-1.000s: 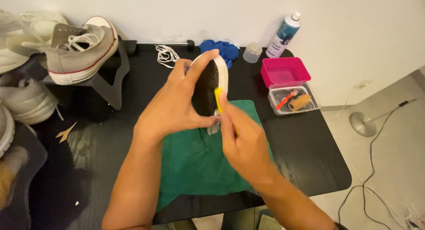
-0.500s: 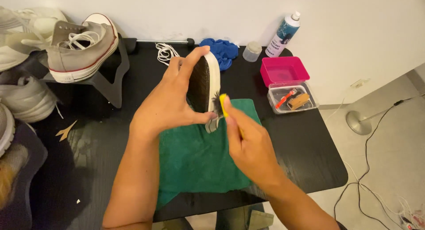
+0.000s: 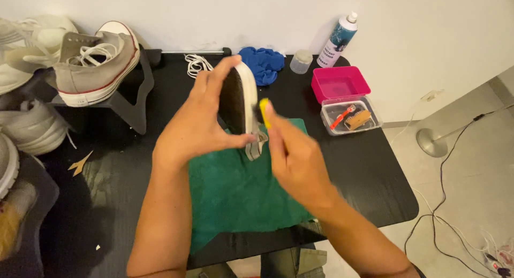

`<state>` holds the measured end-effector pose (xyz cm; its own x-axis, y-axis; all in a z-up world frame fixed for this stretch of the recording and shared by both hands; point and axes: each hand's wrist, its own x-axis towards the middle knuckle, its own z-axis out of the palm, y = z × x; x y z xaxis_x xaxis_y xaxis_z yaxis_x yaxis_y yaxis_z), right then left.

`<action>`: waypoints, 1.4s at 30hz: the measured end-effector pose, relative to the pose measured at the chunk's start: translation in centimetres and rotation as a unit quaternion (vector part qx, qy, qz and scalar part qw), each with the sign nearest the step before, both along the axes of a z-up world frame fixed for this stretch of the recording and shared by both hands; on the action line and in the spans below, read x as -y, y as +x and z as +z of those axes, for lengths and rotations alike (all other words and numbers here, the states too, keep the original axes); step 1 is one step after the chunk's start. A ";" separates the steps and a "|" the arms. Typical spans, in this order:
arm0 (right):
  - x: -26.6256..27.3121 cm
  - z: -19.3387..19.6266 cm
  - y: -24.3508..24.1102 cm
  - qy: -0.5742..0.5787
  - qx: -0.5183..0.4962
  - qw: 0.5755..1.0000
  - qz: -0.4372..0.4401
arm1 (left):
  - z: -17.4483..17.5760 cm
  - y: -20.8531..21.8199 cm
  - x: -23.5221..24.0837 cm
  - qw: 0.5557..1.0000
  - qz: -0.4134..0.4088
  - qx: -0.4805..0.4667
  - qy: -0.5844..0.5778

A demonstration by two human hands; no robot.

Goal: The person cleans a white high-top sneaker using a yellow brush. They scrub the rubber toe cap, the white midsole, the brown outsole, and the canvas upper, rotating the shoe to access different areas.

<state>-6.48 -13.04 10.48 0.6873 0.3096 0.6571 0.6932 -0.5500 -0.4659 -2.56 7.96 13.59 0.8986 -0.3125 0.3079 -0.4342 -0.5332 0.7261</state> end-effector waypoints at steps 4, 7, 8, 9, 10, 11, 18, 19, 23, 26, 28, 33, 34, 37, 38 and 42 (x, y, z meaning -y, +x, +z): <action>-0.7 1.9 2.3 0.029 0.009 0.999 -0.011 | 0.5 -0.7 1.6 0.999 0.015 -0.022 0.030; -0.7 0.9 1.4 0.025 0.023 0.999 0.006 | 0.8 -0.3 1.2 0.998 0.040 -0.053 0.020; -0.3 -0.6 0.6 -0.006 0.002 1.000 0.011 | 0.7 -0.2 0.9 0.998 0.041 -0.049 0.015; 0.2 -2.0 -0.2 -0.037 -0.020 0.999 0.014 | 0.6 -0.1 0.8 0.998 0.041 -0.047 0.009; 0.5 -1.7 -0.2 -0.037 -0.024 0.999 0.013 | 0.2 0.2 0.5 0.998 0.039 -0.051 0.009; 1.1 -1.3 -0.2 0.000 -0.088 0.996 0.024 | -0.2 0.6 0.3 1.000 0.018 -0.011 0.004; 11.5 0.9 6.8 -0.035 -0.266 0.929 -0.254 | -2.2 2.1 0.9 0.996 -0.029 0.014 -0.082; 14.2 -1.1 9.1 -0.037 -0.272 0.927 -0.255 | -2.6 2.4 1.0 0.996 -0.030 0.007 -0.082; 20.8 -7.4 16.0 -0.215 -0.299 0.874 -0.317 | -3.9 3.5 0.8 0.995 -0.021 0.043 -0.090; 21.2 -9.3 17.8 -0.264 -0.321 0.840 -0.350 | -4.2 3.8 0.8 0.991 -0.026 0.054 -0.117; 21.2 -10.2 18.7 -0.271 -0.340 0.825 -0.361 | -3.7 3.9 0.5 0.988 -0.036 0.071 -0.133; 22.0 -11.0 17.9 -0.229 -0.285 0.859 -0.359 | -2.6 2.3 -0.8 0.987 -0.056 0.011 -0.151; 21.9 -10.4 17.5 -0.229 -0.285 0.860 -0.356 | -2.5 2.2 -1.1 0.987 -0.053 0.011 -0.150; 22.2 -9.4 16.6 -0.250 -0.273 0.841 -0.394 | -2.8 2.2 -1.8 0.978 -0.122 -0.004 -0.167; 22.7 -9.6 16.6 -0.216 -0.247 0.859 -0.392 | -3.1 2.4 -2.0 0.976 -0.144 -0.024 -0.163; 24.1 -10.4 17.1 -0.066 -0.186 0.945 -0.260 | -2.5 2.4 -1.9 0.978 -0.171 -0.037 -0.113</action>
<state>10.62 -37.17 0.11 0.9449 -0.0708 0.3197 0.1157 -0.8412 -0.5282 -0.19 9.82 11.08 0.7756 -0.5309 0.3414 -0.5010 -0.1888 0.8446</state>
